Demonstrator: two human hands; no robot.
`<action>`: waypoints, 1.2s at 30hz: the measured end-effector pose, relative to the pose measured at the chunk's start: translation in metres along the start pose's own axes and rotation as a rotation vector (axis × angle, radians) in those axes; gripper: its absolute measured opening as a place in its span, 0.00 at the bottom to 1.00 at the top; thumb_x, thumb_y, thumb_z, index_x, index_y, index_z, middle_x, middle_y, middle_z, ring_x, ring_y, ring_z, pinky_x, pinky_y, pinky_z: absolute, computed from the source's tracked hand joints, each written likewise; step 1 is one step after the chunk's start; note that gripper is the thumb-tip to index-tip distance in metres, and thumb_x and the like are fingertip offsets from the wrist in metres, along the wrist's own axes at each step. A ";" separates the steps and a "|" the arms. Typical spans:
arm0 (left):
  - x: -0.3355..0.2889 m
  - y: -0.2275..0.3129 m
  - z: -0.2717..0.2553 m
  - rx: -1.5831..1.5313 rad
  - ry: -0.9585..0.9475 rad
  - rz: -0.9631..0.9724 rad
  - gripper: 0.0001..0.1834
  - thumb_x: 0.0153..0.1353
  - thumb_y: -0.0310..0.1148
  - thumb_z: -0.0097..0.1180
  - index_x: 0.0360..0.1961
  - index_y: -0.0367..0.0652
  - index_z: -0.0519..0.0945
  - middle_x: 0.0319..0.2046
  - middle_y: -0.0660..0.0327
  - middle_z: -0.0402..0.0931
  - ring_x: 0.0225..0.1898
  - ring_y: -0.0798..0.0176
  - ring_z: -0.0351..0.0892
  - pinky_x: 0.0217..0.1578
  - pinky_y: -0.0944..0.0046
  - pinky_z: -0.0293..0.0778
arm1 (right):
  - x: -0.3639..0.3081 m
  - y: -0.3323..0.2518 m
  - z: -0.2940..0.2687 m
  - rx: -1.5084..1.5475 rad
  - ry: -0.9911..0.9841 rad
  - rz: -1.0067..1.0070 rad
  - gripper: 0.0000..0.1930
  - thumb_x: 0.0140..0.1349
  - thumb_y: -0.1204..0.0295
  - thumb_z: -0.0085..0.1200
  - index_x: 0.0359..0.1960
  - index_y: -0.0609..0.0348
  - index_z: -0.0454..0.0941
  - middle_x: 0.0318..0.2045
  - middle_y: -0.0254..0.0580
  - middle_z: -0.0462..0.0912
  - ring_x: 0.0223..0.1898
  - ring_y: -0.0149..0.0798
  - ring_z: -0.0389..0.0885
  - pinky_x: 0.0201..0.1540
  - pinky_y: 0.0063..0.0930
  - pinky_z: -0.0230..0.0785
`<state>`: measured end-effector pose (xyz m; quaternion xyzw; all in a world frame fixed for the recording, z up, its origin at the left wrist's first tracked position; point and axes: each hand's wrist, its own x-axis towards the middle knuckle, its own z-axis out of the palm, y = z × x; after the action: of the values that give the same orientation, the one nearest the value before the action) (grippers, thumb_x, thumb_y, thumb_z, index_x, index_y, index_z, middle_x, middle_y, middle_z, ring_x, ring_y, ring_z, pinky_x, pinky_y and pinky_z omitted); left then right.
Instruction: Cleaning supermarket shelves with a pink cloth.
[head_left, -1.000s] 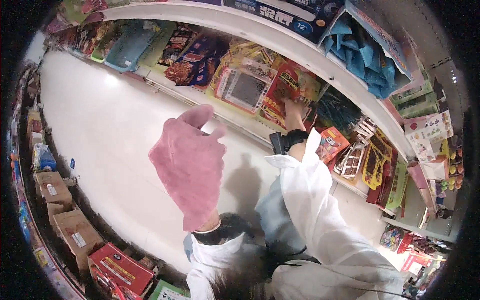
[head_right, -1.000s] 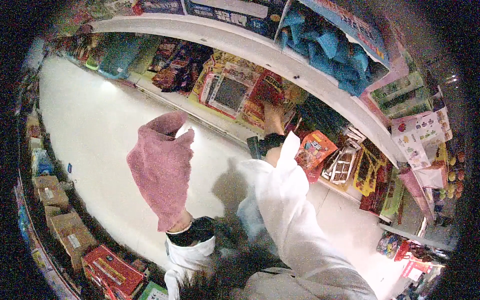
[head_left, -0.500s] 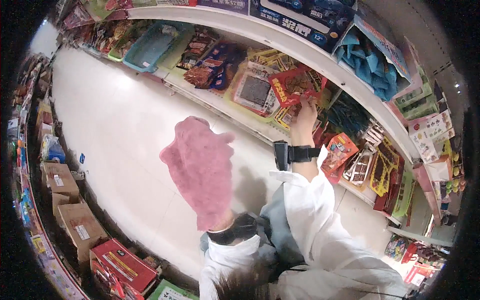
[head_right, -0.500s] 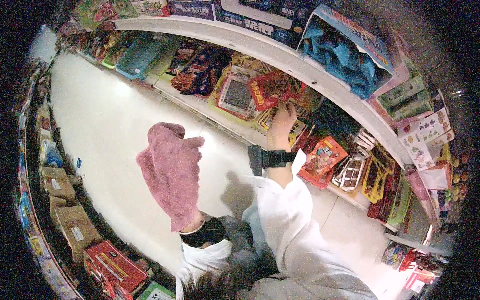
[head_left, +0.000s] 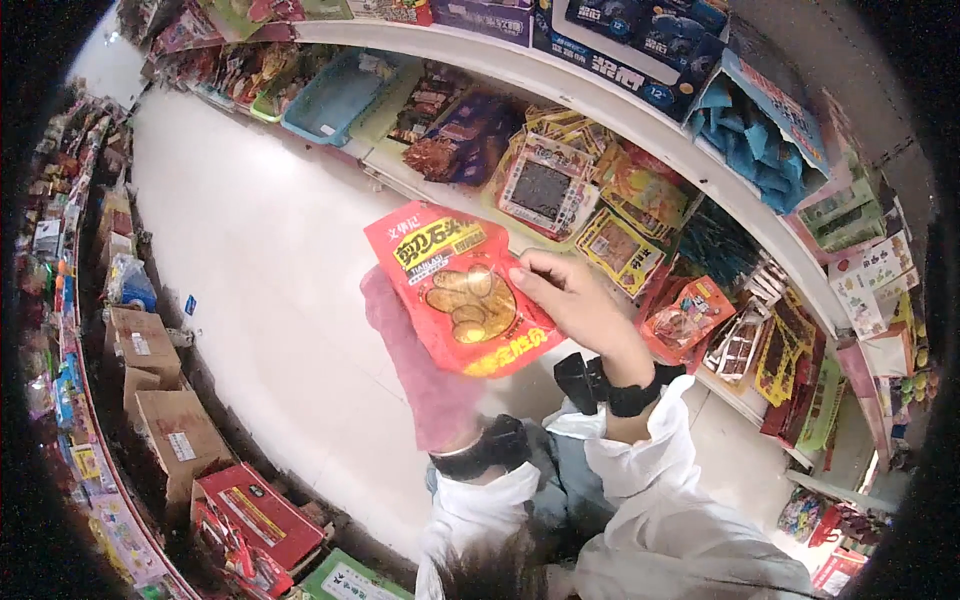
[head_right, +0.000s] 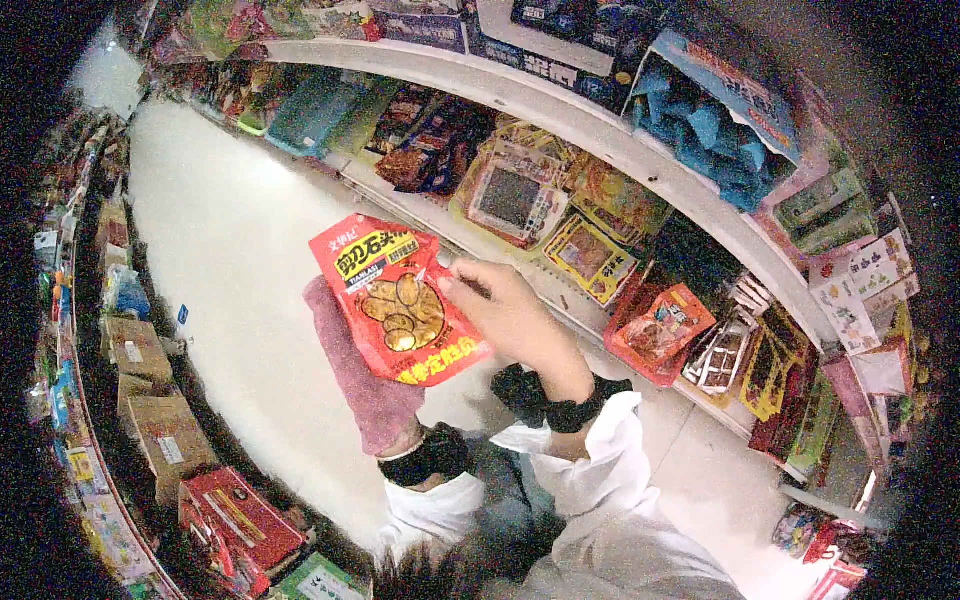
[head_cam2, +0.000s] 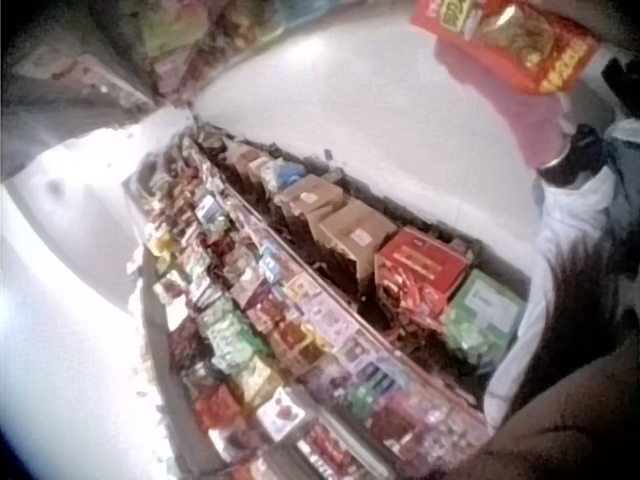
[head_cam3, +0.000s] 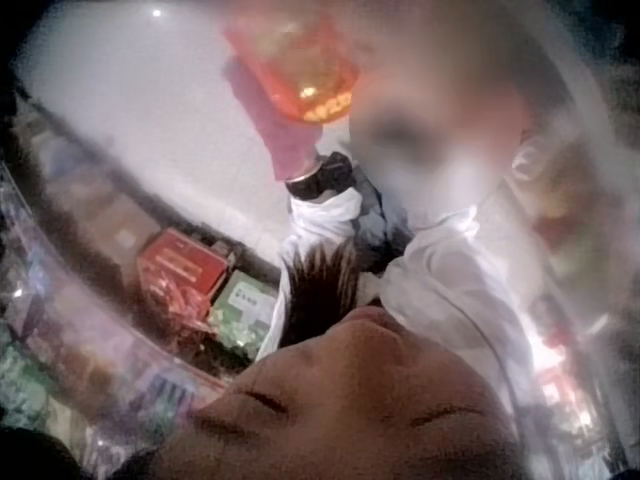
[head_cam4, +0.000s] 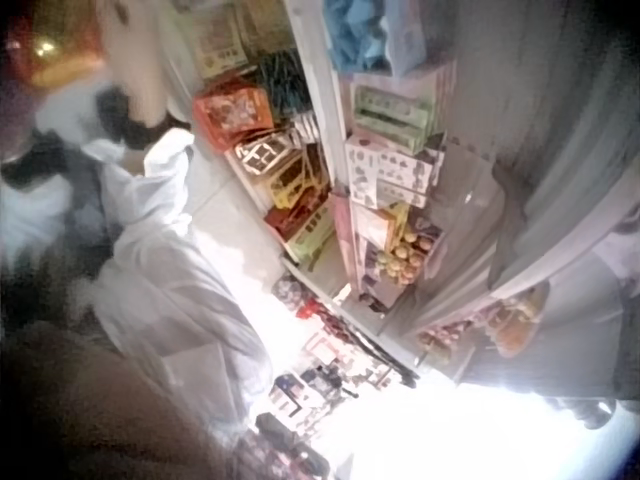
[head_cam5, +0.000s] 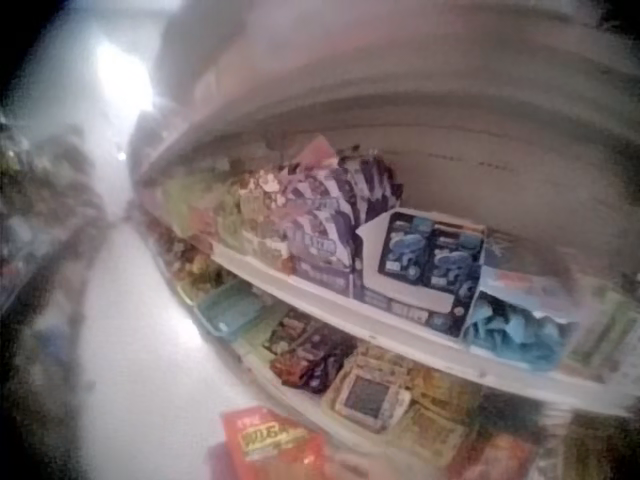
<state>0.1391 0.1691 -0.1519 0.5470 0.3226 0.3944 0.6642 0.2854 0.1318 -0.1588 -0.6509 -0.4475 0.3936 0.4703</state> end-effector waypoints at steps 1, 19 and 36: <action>0.000 -0.002 0.001 -0.003 0.007 0.001 0.22 0.62 0.47 0.31 0.42 0.39 0.65 0.33 0.56 0.71 0.27 0.66 0.68 0.26 0.69 0.66 | -0.001 0.003 0.001 0.060 0.039 -0.023 0.11 0.60 0.67 0.46 0.30 0.65 0.69 0.21 0.36 0.70 0.28 0.24 0.65 0.32 0.21 0.62; -0.019 -0.020 0.001 0.099 0.087 0.009 0.21 0.60 0.47 0.35 0.43 0.39 0.66 0.34 0.56 0.71 0.28 0.65 0.68 0.28 0.69 0.66 | -0.032 0.014 0.007 0.379 0.072 0.238 0.17 0.55 0.69 0.55 0.44 0.64 0.71 0.36 0.34 0.77 0.35 0.22 0.73 0.38 0.18 0.67; -0.025 -0.024 0.008 0.134 0.102 0.042 0.21 0.59 0.46 0.38 0.43 0.40 0.66 0.34 0.56 0.71 0.28 0.64 0.68 0.29 0.68 0.66 | -0.049 0.001 0.009 0.870 0.163 0.156 0.17 0.55 0.69 0.54 0.45 0.65 0.71 0.39 0.35 0.77 0.38 0.26 0.74 0.41 0.22 0.68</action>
<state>0.1381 0.1416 -0.1744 0.5762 0.3701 0.4130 0.6003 0.2631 0.0873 -0.1576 -0.4534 -0.1514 0.5270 0.7027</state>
